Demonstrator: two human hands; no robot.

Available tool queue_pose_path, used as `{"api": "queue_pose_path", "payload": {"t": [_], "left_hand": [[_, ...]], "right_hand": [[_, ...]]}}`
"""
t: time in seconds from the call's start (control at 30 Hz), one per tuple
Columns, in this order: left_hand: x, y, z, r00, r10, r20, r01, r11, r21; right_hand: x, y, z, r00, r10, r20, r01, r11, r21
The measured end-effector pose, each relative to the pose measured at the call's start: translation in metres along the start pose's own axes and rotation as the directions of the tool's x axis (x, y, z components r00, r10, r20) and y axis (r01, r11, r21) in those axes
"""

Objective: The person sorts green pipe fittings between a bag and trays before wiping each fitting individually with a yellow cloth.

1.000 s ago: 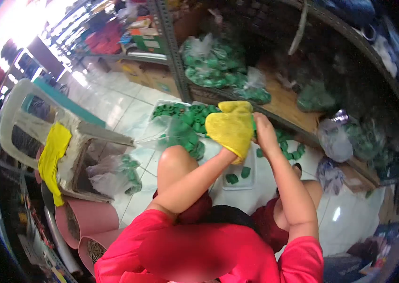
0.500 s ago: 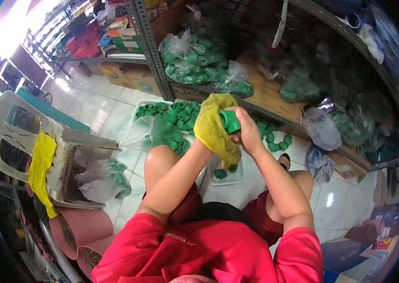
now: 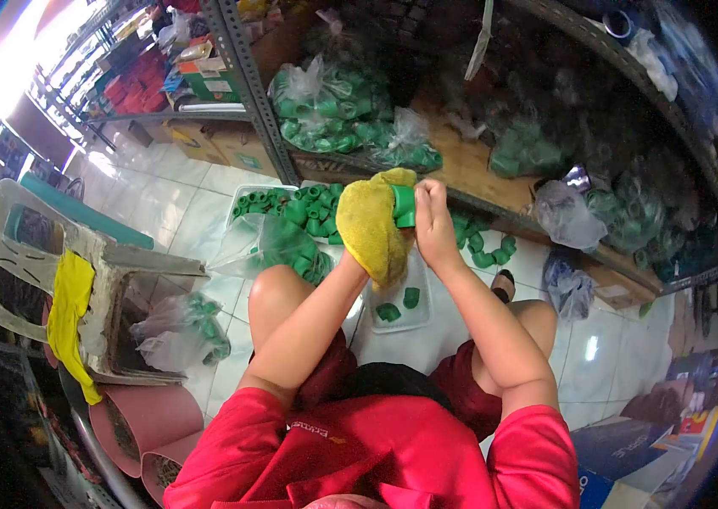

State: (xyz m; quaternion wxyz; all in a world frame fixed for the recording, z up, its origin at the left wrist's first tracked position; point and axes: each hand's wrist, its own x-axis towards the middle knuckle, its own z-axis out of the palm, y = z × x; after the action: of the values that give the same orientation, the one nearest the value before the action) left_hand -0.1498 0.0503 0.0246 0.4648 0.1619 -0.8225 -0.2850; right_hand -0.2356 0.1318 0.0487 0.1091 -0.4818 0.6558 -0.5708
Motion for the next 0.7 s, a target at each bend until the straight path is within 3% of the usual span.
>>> {"api": "queue_pose_path", "payload": {"t": [0.03,0.07,0.1,0.13,0.17,0.27,0.3,0.33,0.4,0.43,0.47,0.5,0.53,0.57,0.6,0.63,0.67,0.7], "left_hand": [[-0.005,0.006,-0.001,0.986,-0.162,0.037,0.167,0.957,-0.237],[-0.007,0.011,-0.002,0.945,-0.307,0.111,0.323,0.832,-0.451],[-0.008,0.006,0.001,0.946,-0.305,0.113,0.322,0.832,-0.452],[-0.011,-0.005,0.006,0.906,-0.301,0.296,0.417,0.525,-0.742],[-0.016,-0.017,0.012,0.863,-0.216,0.457,0.488,0.117,-0.865],[-0.028,-0.038,0.027,0.813,-0.214,0.541,0.564,0.059,-0.824],[-0.028,-0.036,0.026,0.813,-0.214,0.542,0.564,0.059,-0.824],[-0.029,-0.035,0.024,0.88,-0.231,0.415,0.473,0.351,-0.809],[-0.022,-0.018,0.007,0.978,-0.137,0.159,0.202,0.819,-0.537],[-0.018,-0.01,0.0,0.998,-0.035,0.057,0.051,0.951,-0.306],[-0.017,-0.006,-0.004,0.996,0.092,-0.013,-0.092,0.995,-0.04],[-0.016,-0.005,-0.005,0.996,0.09,-0.012,-0.09,0.995,-0.039],[-0.016,-0.005,-0.006,0.912,-0.373,0.172,0.377,0.594,-0.71],[-0.014,-0.004,-0.006,0.651,-0.482,0.587,0.506,-0.301,-0.808],[-0.011,-0.003,-0.004,0.651,-0.481,0.587,0.506,-0.301,-0.808],[-0.009,0.0,0.001,0.701,-0.455,0.55,0.368,-0.43,-0.824],[-0.007,0.003,0.004,0.744,-0.437,0.505,0.223,-0.551,-0.804],[-0.008,0.009,0.0,0.741,-0.506,0.441,0.457,-0.1,-0.884]], "right_hand": [[0.002,0.002,-0.002,0.993,0.117,0.023,-0.119,0.989,0.093],[0.004,-0.004,-0.005,0.993,0.116,0.019,-0.117,0.989,0.094],[0.006,-0.016,-0.01,0.943,0.308,0.125,-0.332,0.893,0.305],[0.008,-0.022,-0.014,0.849,0.455,0.268,-0.528,0.707,0.471],[0.01,-0.01,-0.016,0.82,0.455,0.348,-0.572,0.674,0.467],[0.01,-0.018,-0.024,0.769,0.473,0.43,-0.628,0.686,0.369],[0.008,-0.022,-0.025,0.77,0.473,0.429,-0.627,0.685,0.37],[0.006,-0.028,-0.024,0.785,0.489,0.381,-0.609,0.723,0.327],[0.0,-0.028,-0.018,0.8,0.499,0.334,-0.59,0.757,0.281],[-0.003,-0.021,-0.013,0.894,0.378,0.242,-0.425,0.886,0.184],[-0.005,-0.016,-0.007,0.959,0.231,0.165,-0.245,0.967,0.066],[-0.005,-0.013,-0.002,0.993,0.015,0.115,-0.014,1.0,-0.01],[-0.007,-0.011,0.0,0.993,0.018,0.116,-0.017,1.0,-0.009],[-0.008,-0.012,0.002,0.993,-0.04,0.115,0.051,0.994,-0.096],[-0.008,-0.014,0.003,0.988,-0.098,0.119,0.119,0.976,-0.183],[-0.007,-0.017,0.002,0.988,-0.119,0.1,0.146,0.934,-0.326],[-0.004,-0.02,0.002,0.988,-0.116,0.099,0.142,0.934,-0.328],[0.001,-0.022,0.002,0.982,-0.187,0.029,0.185,0.918,-0.35]]}}
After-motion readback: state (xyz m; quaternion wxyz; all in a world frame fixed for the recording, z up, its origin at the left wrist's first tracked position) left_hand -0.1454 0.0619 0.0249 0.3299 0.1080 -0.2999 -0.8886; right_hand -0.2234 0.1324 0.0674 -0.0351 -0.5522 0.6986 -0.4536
